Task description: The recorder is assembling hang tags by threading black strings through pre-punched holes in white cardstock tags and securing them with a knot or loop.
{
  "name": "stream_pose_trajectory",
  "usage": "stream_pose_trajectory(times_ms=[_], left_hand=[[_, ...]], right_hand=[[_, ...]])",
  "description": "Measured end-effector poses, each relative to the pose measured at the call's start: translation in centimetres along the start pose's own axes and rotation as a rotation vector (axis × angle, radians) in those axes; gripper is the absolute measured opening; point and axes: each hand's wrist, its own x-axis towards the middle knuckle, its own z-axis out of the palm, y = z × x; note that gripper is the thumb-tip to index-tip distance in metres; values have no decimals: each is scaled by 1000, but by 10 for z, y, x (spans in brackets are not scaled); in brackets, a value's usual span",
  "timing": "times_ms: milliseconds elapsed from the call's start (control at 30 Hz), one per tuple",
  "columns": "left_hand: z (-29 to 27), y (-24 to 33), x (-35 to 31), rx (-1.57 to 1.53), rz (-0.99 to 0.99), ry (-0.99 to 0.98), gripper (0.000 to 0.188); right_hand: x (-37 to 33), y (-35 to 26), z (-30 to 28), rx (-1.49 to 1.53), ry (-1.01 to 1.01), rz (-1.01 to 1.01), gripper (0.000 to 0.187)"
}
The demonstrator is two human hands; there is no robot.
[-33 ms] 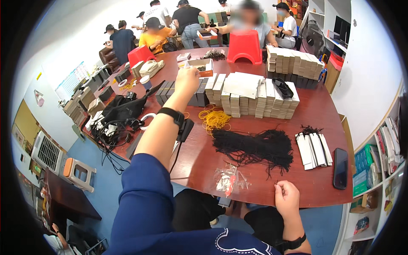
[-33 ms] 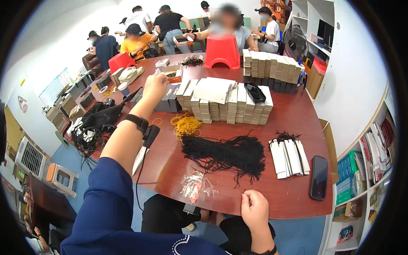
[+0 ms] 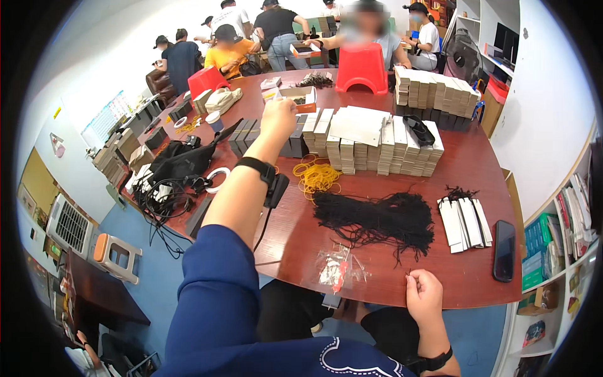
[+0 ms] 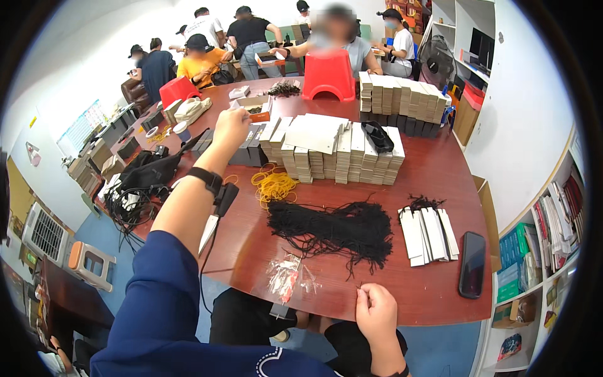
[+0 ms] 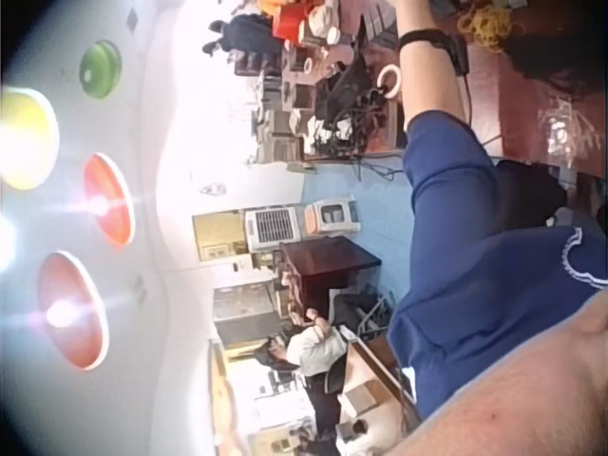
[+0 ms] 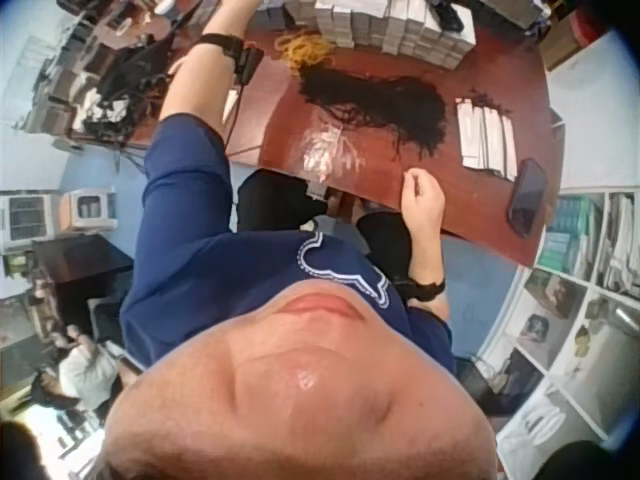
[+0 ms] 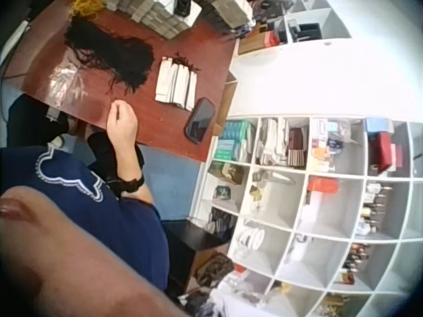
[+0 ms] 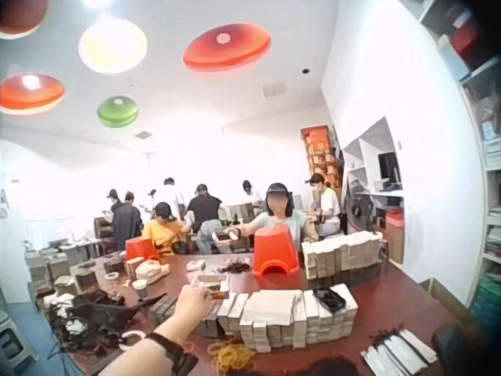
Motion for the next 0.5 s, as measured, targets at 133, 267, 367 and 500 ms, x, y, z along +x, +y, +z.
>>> stream_pose_trajectory(times_ms=[133,267,367,500], left_hand=[[41,-11,15,9,-9,-22,13],[63,-17,19,1,-52,-104,12],[73,-21,20,-5,-56,-121,11],[83,-30,24,-41,54,-49,9]], right_hand=[[4,-1,1,-27,-14,-36,3],[4,-3,0,-33,-24,6,3],[3,-5,1,-7,8,2,2],[3,-6,0,-20,2,20,1]])
